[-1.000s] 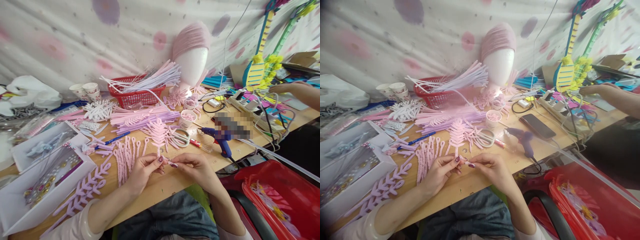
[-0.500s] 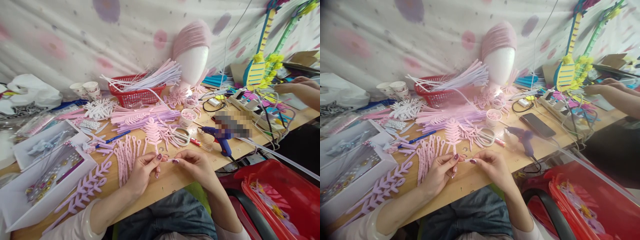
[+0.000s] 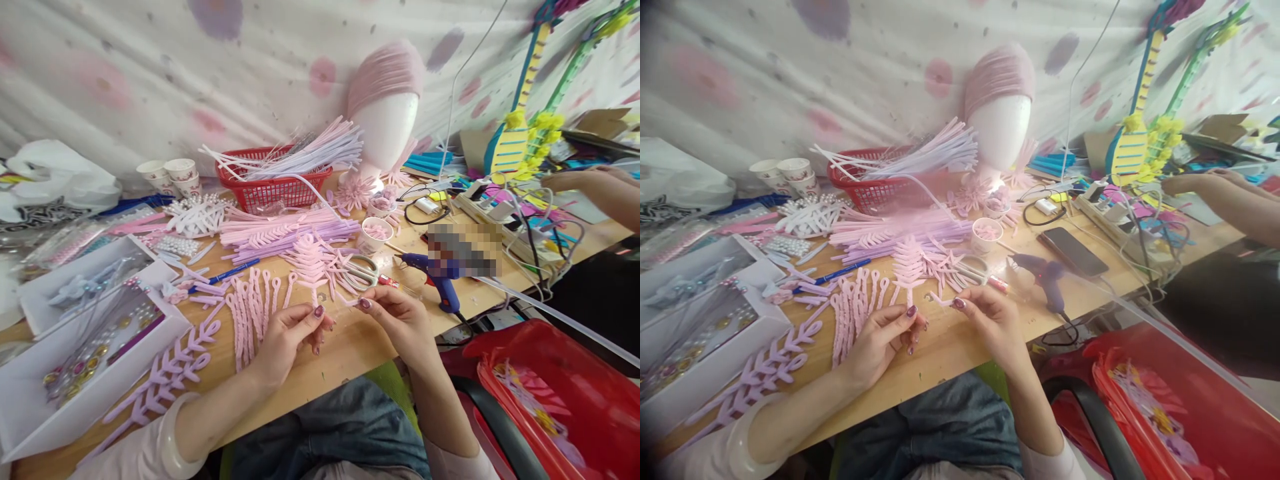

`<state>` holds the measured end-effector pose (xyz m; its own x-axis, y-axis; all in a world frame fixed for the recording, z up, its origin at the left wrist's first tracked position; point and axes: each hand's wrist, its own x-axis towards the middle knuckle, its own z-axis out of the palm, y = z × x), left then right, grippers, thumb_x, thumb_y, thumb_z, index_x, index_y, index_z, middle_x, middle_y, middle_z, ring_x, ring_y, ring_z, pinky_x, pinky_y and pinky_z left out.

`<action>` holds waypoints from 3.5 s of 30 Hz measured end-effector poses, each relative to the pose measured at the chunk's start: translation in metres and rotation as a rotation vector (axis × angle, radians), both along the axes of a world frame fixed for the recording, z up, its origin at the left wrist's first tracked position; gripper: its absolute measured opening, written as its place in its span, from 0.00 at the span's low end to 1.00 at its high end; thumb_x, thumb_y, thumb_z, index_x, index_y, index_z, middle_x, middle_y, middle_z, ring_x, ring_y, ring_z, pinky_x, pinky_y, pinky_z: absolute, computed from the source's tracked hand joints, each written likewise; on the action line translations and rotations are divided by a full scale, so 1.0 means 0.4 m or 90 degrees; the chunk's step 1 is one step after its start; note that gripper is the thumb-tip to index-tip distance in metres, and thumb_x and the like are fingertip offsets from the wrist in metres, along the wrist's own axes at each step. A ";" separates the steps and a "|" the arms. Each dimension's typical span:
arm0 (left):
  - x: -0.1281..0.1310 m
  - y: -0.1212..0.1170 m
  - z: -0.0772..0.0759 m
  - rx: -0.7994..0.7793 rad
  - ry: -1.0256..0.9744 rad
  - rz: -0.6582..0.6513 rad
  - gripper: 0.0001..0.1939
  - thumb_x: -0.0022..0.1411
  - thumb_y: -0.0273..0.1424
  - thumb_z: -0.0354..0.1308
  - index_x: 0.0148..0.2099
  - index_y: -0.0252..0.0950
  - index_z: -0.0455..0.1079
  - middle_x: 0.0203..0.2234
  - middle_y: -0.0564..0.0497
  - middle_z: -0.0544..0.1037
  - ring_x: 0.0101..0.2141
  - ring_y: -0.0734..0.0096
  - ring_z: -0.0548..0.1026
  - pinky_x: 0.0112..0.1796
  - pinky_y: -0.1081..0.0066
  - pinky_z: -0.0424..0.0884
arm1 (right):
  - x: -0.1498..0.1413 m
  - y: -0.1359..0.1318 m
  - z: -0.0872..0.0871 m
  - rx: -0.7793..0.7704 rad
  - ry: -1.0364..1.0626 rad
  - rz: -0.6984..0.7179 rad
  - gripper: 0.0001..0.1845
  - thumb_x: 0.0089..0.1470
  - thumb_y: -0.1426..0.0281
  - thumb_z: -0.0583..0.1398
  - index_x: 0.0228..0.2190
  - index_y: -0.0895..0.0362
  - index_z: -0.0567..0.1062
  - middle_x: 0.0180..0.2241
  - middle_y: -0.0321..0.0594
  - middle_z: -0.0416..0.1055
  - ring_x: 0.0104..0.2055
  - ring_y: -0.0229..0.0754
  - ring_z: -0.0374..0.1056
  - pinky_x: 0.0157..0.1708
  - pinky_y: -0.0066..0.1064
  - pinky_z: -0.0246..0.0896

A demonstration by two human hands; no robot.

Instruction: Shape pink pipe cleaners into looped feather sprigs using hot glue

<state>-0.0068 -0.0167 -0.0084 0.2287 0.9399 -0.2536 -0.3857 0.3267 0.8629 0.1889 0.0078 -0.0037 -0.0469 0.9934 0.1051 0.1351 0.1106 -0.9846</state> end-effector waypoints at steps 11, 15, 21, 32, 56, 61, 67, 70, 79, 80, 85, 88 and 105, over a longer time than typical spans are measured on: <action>-0.003 0.002 0.000 0.026 0.056 -0.071 0.18 0.54 0.44 0.63 0.27 0.33 0.78 0.17 0.52 0.69 0.20 0.76 0.65 0.24 0.74 0.63 | -0.060 0.026 0.002 0.166 0.004 0.059 0.05 0.53 0.65 0.65 0.29 0.53 0.77 0.33 0.39 0.69 0.39 0.42 0.66 0.43 0.35 0.62; 0.001 0.004 0.000 0.018 0.037 -0.050 0.17 0.53 0.44 0.64 0.28 0.32 0.78 0.19 0.51 0.71 0.21 0.76 0.66 0.23 0.74 0.63 | -0.049 0.023 0.009 0.170 -0.005 0.058 0.03 0.54 0.67 0.64 0.29 0.53 0.76 0.34 0.39 0.68 0.40 0.43 0.65 0.44 0.36 0.61; 0.005 0.009 -0.006 -0.020 -0.019 0.064 0.15 0.52 0.41 0.66 0.28 0.32 0.78 0.22 0.51 0.72 0.20 0.80 0.65 0.20 0.77 0.63 | -0.011 -0.002 0.014 0.149 -0.070 0.088 0.03 0.55 0.67 0.63 0.30 0.53 0.76 0.35 0.40 0.68 0.41 0.44 0.65 0.47 0.37 0.59; 0.006 0.009 -0.009 -0.016 0.048 0.050 0.16 0.50 0.41 0.68 0.27 0.31 0.79 0.16 0.52 0.73 0.18 0.80 0.66 0.20 0.78 0.65 | -0.014 -0.018 0.008 0.178 -0.132 0.078 0.04 0.56 0.67 0.62 0.30 0.53 0.76 0.35 0.40 0.69 0.41 0.44 0.66 0.45 0.38 0.60; 0.000 0.018 -0.002 -0.025 0.072 -0.053 0.23 0.47 0.49 0.67 0.29 0.30 0.76 0.20 0.50 0.75 0.20 0.73 0.74 0.24 0.73 0.73 | -0.062 0.021 0.008 0.272 -0.025 -0.060 0.02 0.54 0.70 0.63 0.30 0.51 0.77 0.34 0.38 0.68 0.39 0.43 0.65 0.41 0.36 0.59; 0.000 0.016 0.001 -0.023 0.074 -0.076 0.24 0.48 0.49 0.66 0.29 0.30 0.75 0.20 0.50 0.74 0.21 0.73 0.74 0.24 0.73 0.73 | -0.083 0.033 -0.013 0.264 -0.035 -0.040 0.04 0.55 0.73 0.63 0.31 0.51 0.77 0.35 0.38 0.67 0.40 0.42 0.65 0.42 0.36 0.59; -0.001 0.014 -0.002 -0.012 0.067 -0.084 0.23 0.50 0.48 0.65 0.29 0.30 0.75 0.21 0.50 0.74 0.21 0.73 0.73 0.23 0.73 0.72 | -0.079 0.029 -0.028 0.274 -0.069 -0.025 0.06 0.55 0.74 0.62 0.31 0.51 0.78 0.36 0.37 0.68 0.42 0.42 0.65 0.44 0.36 0.59; -0.001 0.013 -0.002 -0.005 0.067 -0.090 0.22 0.52 0.48 0.64 0.29 0.30 0.75 0.21 0.50 0.73 0.21 0.74 0.73 0.23 0.73 0.71 | -0.080 0.031 -0.030 0.268 -0.076 -0.026 0.05 0.55 0.74 0.62 0.31 0.51 0.78 0.36 0.38 0.68 0.42 0.42 0.66 0.44 0.36 0.60; 0.000 0.011 0.000 0.010 0.054 -0.098 0.20 0.54 0.46 0.62 0.29 0.31 0.75 0.22 0.50 0.73 0.20 0.74 0.72 0.23 0.72 0.71 | -0.070 0.033 -0.035 0.288 -0.157 -0.032 0.04 0.56 0.71 0.62 0.31 0.51 0.78 0.38 0.39 0.68 0.44 0.45 0.66 0.46 0.40 0.59; 0.000 0.011 -0.001 0.010 0.054 -0.099 0.20 0.55 0.46 0.62 0.29 0.31 0.74 0.22 0.50 0.73 0.20 0.74 0.72 0.23 0.72 0.71 | -0.067 0.033 -0.034 0.288 -0.167 -0.032 0.04 0.56 0.71 0.62 0.31 0.51 0.78 0.39 0.40 0.68 0.44 0.45 0.66 0.47 0.41 0.59; 0.000 0.011 -0.001 0.020 0.064 -0.102 0.20 0.55 0.46 0.61 0.29 0.32 0.73 0.22 0.51 0.72 0.20 0.74 0.72 0.24 0.72 0.72 | -0.057 0.036 -0.023 0.293 -0.195 -0.019 0.04 0.56 0.69 0.62 0.31 0.50 0.78 0.40 0.41 0.68 0.47 0.48 0.65 0.49 0.45 0.57; 0.000 0.010 0.002 0.020 0.065 -0.104 0.21 0.55 0.47 0.61 0.29 0.32 0.73 0.22 0.51 0.72 0.20 0.74 0.71 0.24 0.72 0.72 | -0.051 0.039 -0.019 0.309 -0.212 -0.015 0.04 0.56 0.69 0.62 0.31 0.49 0.78 0.39 0.40 0.68 0.46 0.48 0.65 0.48 0.45 0.57; 0.000 0.008 0.002 0.023 0.071 -0.095 0.20 0.55 0.46 0.62 0.28 0.31 0.73 0.22 0.51 0.72 0.21 0.74 0.71 0.24 0.71 0.72 | -0.048 0.020 0.004 0.297 -0.197 -0.032 0.02 0.55 0.66 0.63 0.33 0.51 0.75 0.38 0.40 0.68 0.44 0.47 0.65 0.47 0.42 0.58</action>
